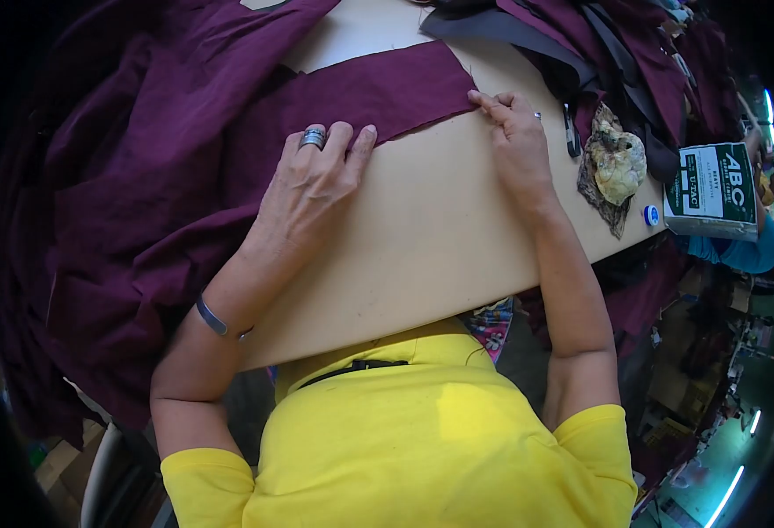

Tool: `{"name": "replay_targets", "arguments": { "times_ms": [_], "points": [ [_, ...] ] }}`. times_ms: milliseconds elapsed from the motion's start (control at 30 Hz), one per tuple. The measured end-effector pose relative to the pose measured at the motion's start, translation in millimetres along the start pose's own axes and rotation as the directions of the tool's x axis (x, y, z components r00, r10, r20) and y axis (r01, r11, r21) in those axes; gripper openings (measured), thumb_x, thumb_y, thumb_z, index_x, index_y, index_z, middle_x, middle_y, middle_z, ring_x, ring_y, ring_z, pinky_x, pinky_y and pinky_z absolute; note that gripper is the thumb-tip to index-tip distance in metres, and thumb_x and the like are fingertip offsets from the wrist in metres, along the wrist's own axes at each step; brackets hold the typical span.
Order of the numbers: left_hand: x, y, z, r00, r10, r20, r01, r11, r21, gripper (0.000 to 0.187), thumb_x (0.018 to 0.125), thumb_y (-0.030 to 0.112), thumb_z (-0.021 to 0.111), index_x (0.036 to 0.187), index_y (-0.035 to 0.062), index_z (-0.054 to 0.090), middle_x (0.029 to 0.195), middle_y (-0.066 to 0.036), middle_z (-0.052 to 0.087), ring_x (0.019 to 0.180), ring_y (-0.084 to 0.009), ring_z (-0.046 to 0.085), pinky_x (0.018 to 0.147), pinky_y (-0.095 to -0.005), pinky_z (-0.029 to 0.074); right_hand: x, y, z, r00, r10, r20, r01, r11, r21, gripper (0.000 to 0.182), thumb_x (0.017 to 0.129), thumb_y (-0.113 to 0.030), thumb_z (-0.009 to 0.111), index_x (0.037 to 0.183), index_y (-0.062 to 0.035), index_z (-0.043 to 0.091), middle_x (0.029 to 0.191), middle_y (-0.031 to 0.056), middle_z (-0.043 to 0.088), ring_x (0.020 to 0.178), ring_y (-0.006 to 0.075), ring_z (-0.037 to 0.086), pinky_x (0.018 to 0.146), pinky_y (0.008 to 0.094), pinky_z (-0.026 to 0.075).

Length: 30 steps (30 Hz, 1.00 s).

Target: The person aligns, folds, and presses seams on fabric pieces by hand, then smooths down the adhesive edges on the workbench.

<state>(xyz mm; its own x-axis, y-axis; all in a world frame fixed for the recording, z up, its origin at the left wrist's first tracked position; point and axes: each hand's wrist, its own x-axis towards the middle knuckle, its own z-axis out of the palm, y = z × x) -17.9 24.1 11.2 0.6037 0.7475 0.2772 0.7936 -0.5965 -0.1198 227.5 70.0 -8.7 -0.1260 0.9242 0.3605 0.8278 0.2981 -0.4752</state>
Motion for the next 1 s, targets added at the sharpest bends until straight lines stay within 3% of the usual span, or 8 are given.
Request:
{"name": "replay_targets", "arguments": {
  "times_ms": [133, 233, 333, 533, 667, 933, 1000],
  "points": [
    [-0.2, 0.0, -1.6, 1.0, -0.003, 0.0, 0.003, 1.0, 0.005, 0.05, 0.072, 0.0, 0.051, 0.123, 0.0026, 0.05, 0.088, -0.01, 0.046, 0.079, -0.0211, 0.051, 0.073, -0.0325, 0.041, -5.3, -7.6, 5.1, 0.992, -0.126, 0.02, 0.122, 0.894, -0.43, 0.035, 0.075, -0.001, 0.049, 0.109, -0.0035, 0.058, 0.095, 0.0082, 0.052, 0.085, 0.0246, 0.054, 0.075, 0.0385, 0.042],
    [0.0, -1.1, 0.6, 1.0, 0.007, -0.028, -0.007, 1.0, 0.012, 0.049, 0.073, 0.001, 0.051, 0.122, 0.003, 0.05, 0.088, -0.01, 0.047, 0.079, -0.0203, 0.051, 0.073, -0.0318, 0.042, -9.6, -19.3, 8.0, 0.98, -0.194, 0.035, 0.185, 0.845, -0.501, 0.033, 0.074, -0.004, 0.052, 0.107, -0.0026, 0.054, 0.095, 0.0075, 0.051, 0.085, 0.024, 0.054, 0.075, 0.0387, 0.04],
    [-0.4, -1.7, -1.6, 1.0, 0.0, -0.002, 0.0, 1.0, -0.001, 0.048, 0.073, 0.002, 0.051, 0.121, 0.0035, 0.051, 0.089, -0.009, 0.047, 0.079, -0.0198, 0.052, 0.076, -0.0326, 0.041, -12.1, -30.9, 3.5, 0.964, -0.241, 0.116, 0.266, 0.807, -0.528, 0.028, 0.075, -0.007, 0.052, 0.102, -0.0029, 0.056, 0.094, 0.0062, 0.051, 0.086, 0.0232, 0.053, 0.076, 0.038, 0.039],
    [-15.8, -9.0, -20.8, 0.998, 0.0, 0.057, -0.004, 0.998, 0.069, 0.045, 0.073, 0.007, 0.056, 0.117, 0.0007, 0.052, 0.1, -0.008, 0.048, 0.097, -0.0211, 0.05, 0.078, -0.038, 0.042, 0.7, -12.7, -10.4, 0.961, -0.248, 0.122, 0.264, 0.692, -0.672, 0.034, 0.074, -0.009, 0.054, 0.108, -0.0075, 0.056, 0.095, 0.0041, 0.052, 0.087, 0.0211, 0.054, 0.076, 0.039, 0.036],
    [-27.6, -11.3, -29.8, 0.987, -0.071, 0.145, 0.063, 0.996, 0.057, 0.043, 0.074, 0.002, 0.051, 0.117, 0.0039, 0.053, 0.113, -0.007, 0.049, 0.105, -0.0229, 0.05, 0.079, -0.0332, 0.042, -1.2, -7.2, -17.8, 0.935, -0.314, 0.164, 0.329, 0.6, -0.729, 0.04, 0.075, -0.01, 0.054, 0.115, -0.0123, 0.056, 0.096, 0.0036, 0.052, 0.09, 0.0203, 0.054, 0.079, 0.0401, 0.035],
    [-34.7, -17.0, -20.7, 0.999, -0.018, 0.047, 0.014, 0.996, 0.093, 0.04, 0.07, -0.001, 0.054, 0.11, 0.0021, 0.057, 0.11, -0.006, 0.053, 0.083, -0.0204, 0.056, 0.071, -0.0308, 0.046, -14.0, -34.6, -14.4, 0.895, -0.368, 0.252, 0.439, 0.63, -0.641, 0.041, 0.077, -0.012, 0.053, 0.118, -0.0134, 0.055, 0.1, 0.0035, 0.053, 0.093, 0.0189, 0.054, 0.082, 0.0406, 0.035],
    [-34.6, -17.6, -21.3, 0.999, -0.018, 0.05, 0.013, 0.996, 0.085, 0.039, 0.071, -0.001, 0.053, 0.109, 0.0022, 0.058, 0.11, -0.006, 0.054, 0.082, -0.0209, 0.056, 0.07, -0.031, 0.047, -5.8, -28.2, -19.3, 0.914, -0.306, 0.266, 0.402, 0.602, -0.69, 0.042, 0.077, -0.012, 0.053, 0.119, -0.0137, 0.054, 0.1, 0.0033, 0.053, 0.094, 0.0182, 0.054, 0.082, 0.0408, 0.035]
  ]
}}
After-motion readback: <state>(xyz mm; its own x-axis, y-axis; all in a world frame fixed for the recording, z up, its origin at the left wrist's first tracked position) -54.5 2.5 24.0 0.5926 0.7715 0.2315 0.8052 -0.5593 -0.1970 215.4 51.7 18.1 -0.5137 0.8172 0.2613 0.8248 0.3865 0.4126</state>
